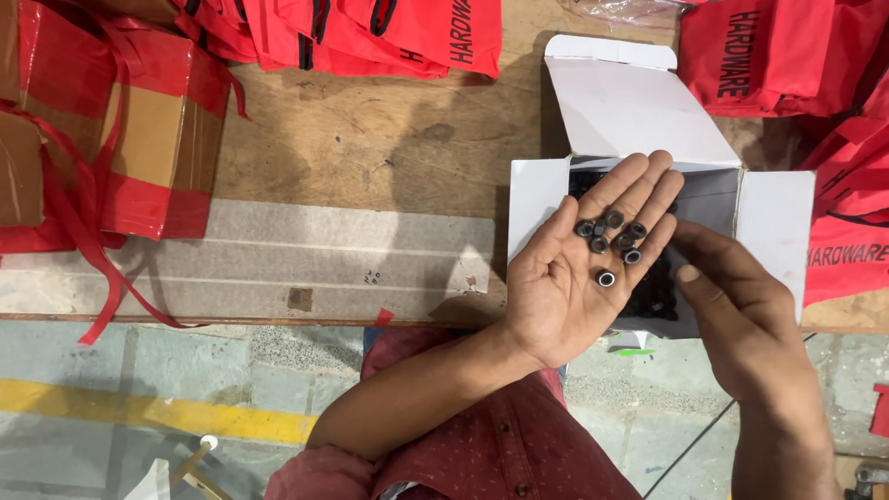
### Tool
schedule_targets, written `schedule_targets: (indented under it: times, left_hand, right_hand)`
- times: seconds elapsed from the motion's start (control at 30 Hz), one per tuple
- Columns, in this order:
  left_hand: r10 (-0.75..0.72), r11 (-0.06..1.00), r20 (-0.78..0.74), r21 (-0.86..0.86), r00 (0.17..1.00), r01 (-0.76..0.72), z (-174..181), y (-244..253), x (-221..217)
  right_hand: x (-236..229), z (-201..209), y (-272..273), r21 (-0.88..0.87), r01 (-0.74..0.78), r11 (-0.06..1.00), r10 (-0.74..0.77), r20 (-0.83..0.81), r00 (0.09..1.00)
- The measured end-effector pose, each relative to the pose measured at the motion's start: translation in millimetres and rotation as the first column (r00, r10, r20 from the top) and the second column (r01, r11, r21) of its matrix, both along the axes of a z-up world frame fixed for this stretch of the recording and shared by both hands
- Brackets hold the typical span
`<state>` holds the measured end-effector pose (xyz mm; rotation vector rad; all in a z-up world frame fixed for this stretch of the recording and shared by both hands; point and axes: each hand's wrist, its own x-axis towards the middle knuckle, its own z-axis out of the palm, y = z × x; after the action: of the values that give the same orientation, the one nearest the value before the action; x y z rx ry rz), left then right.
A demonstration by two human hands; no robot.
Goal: Counting and placing small black hardware components into small red fabric pouches on a workbench.
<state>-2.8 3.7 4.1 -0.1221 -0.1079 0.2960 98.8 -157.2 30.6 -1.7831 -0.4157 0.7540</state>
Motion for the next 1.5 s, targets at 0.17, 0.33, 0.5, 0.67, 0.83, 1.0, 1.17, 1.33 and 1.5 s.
schedule_targets:
  times: [0.17, 0.33, 0.5, 0.67, 0.83, 1.0, 1.17, 1.33, 1.5]
  left_hand:
    - [0.002, 1.0, -0.005, 0.013, 1.0, -0.002, 1, -1, 0]
    - [0.007, 0.999, -0.035, 0.04, 0.999, -0.006, 4, -1, -1]
    - [0.077, 0.996, -0.053, 0.052, 0.996, -0.074, 8, -3, 0]
    - [0.067, 0.997, -0.018, 0.033, 0.998, -0.067, 31, -6, -1]
    - [0.104, 0.994, -0.015, 0.048, 0.994, -0.103, 42, 2, -11]
    - [0.182, 0.979, -0.051, 0.097, 0.982, -0.176, 45, 9, -38]
    - [0.201, 0.972, -0.147, 0.151, 0.969, -0.179, 49, 15, -61]
    - [0.233, 0.969, -0.109, 0.107, 0.966, -0.221, 41, 21, -66]
    - [0.256, 0.965, -0.123, 0.083, 0.959, -0.247, 39, 24, -67]
  right_hand:
    - [-16, 23, 15, 0.23, -0.002, 0.973, -0.016, 0.074, 0.997]
    - [-25, 18, 15, 0.067, -0.05, 0.997, 0.021, 0.368, 0.93]
    - [-29, 7, 28, 0.503, 0.074, 0.861, -0.131, 0.079, 0.988]
    - [-43, 18, 51, 0.612, 0.292, 0.735, -0.093, -0.336, 0.937]
    - [-58, 12, 58, 0.667, 0.346, 0.66, 0.014, -0.472, 0.882]
    - [-70, 22, 80, 0.596, 0.247, 0.764, -0.036, -0.344, 0.938]
    - [-72, 10, 93, 0.565, 0.113, 0.817, 0.043, -0.255, 0.966]
    - [-75, 2, 98, 0.547, 0.103, 0.831, 0.072, -0.289, 0.955]
    - [-82, 14, 109, 0.502, 0.14, 0.853, 0.049, -0.345, 0.937]
